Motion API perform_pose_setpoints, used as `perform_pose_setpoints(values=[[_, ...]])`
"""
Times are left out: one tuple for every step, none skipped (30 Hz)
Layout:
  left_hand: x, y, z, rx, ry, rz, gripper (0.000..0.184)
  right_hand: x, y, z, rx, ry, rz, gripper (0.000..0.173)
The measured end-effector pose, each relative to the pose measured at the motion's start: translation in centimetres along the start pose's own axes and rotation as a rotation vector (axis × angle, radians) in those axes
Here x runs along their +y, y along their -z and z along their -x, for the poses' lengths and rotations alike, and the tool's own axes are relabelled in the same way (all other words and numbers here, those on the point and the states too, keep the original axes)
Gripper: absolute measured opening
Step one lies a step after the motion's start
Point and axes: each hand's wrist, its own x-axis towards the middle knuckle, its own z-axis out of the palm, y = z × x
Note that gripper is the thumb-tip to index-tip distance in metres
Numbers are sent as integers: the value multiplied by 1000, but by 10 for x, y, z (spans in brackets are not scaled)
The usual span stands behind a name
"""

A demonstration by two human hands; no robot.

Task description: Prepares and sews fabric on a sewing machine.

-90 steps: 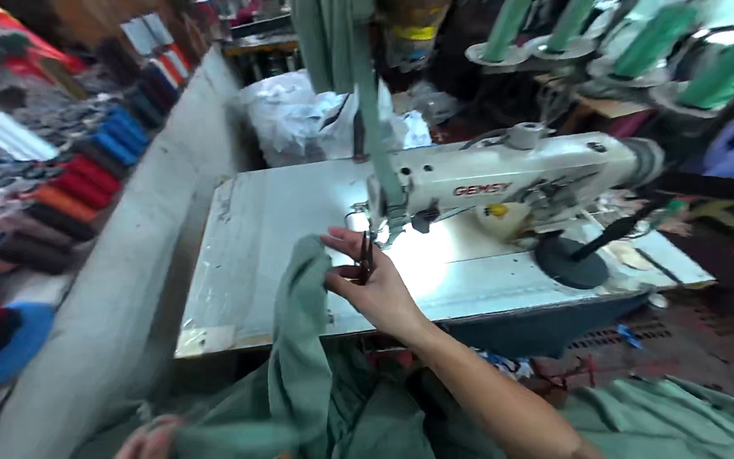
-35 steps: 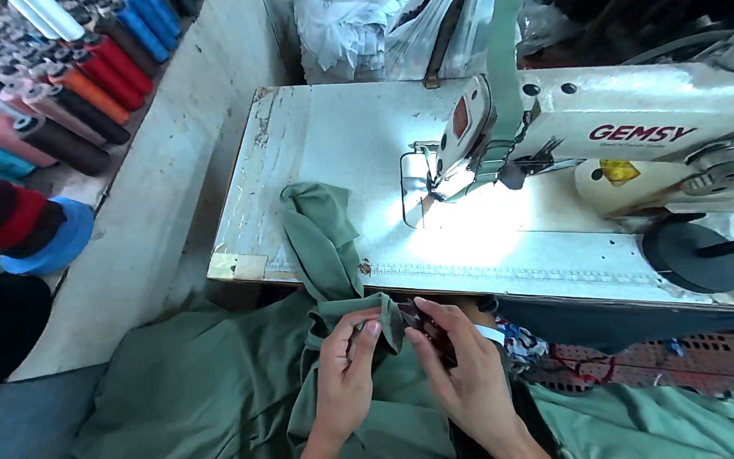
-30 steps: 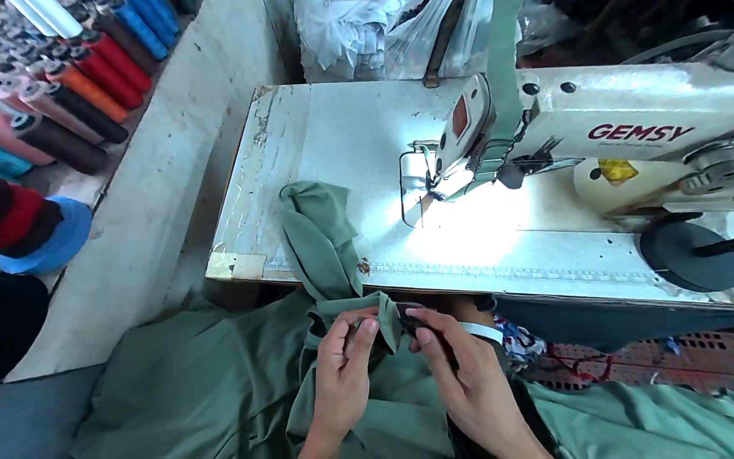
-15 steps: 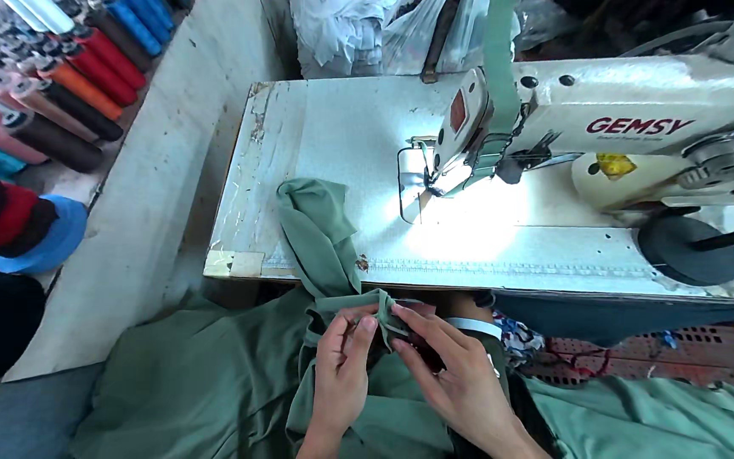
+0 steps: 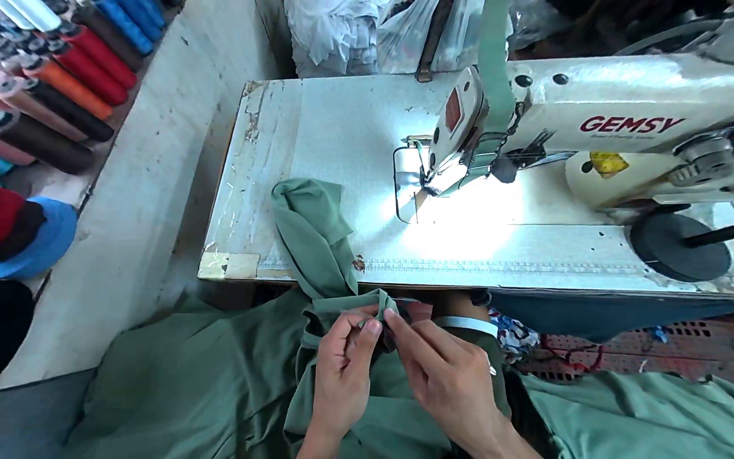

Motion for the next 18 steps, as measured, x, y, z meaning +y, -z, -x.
perform_pose_setpoints(values=[[0, 0, 0, -4, 0, 3, 18, 0, -1, 1, -1, 16, 15, 30], [0, 0, 0, -3, 4, 5, 19, 1, -1, 2, -4, 17, 16, 31], [0, 0, 0, 0, 11, 6, 19, 1, 1, 2, -7, 3, 4, 30], [0, 1, -1, 9, 20, 5, 19, 2, 3, 2, -16, -20, -18, 31], [-1, 2, -1, 17, 29, 11, 19, 3, 6, 2, -22, -42, -39, 33], [-2, 4, -1, 26, 37, 22, 19, 5, 10, 1, -34, -64, -67, 35], [-2, 5, -1, 32, 42, 34, 19, 7, 13, 0, -52, -82, -97, 37], [-2, 5, -1, 32, 43, 43, 19, 9, 16, -2, -70, -90, -122, 38], [-2, 6, -1, 29, 41, 46, 18, 12, 17, -3, -85, -90, -139, 38], [-2, 6, -1, 26, 37, 48, 18, 13, 17, -4, -98, -86, -151, 38], [-2, 6, -1, 22, 34, 50, 18, 14, 17, -5, -109, -82, -157, 37], [-2, 6, -1, 19, 31, 50, 18, 14, 16, -6, -119, -79, -160, 37], [-2, 6, -1, 16, 28, 52, 18, 13, 15, -7, -129, -76, -161, 37], [-2, 6, -1, 14, 26, 53, 18, 12, 14, -7, -135, -74, -160, 38], [-2, 6, 0, 13, 27, 52, 19, 11, 13, -7, -137, -74, -160, 38], [-1, 6, 0, 15, 29, 49, 19, 10, 12, -7, -134, -75, -158, 38], [-1, 6, 0, 21, 31, 42, 19, 10, 11, -7, -129, -79, -158, 38], [-1, 6, 1, 23, 35, 37, 19, 10, 10, -6, -125, -84, -157, 38]])
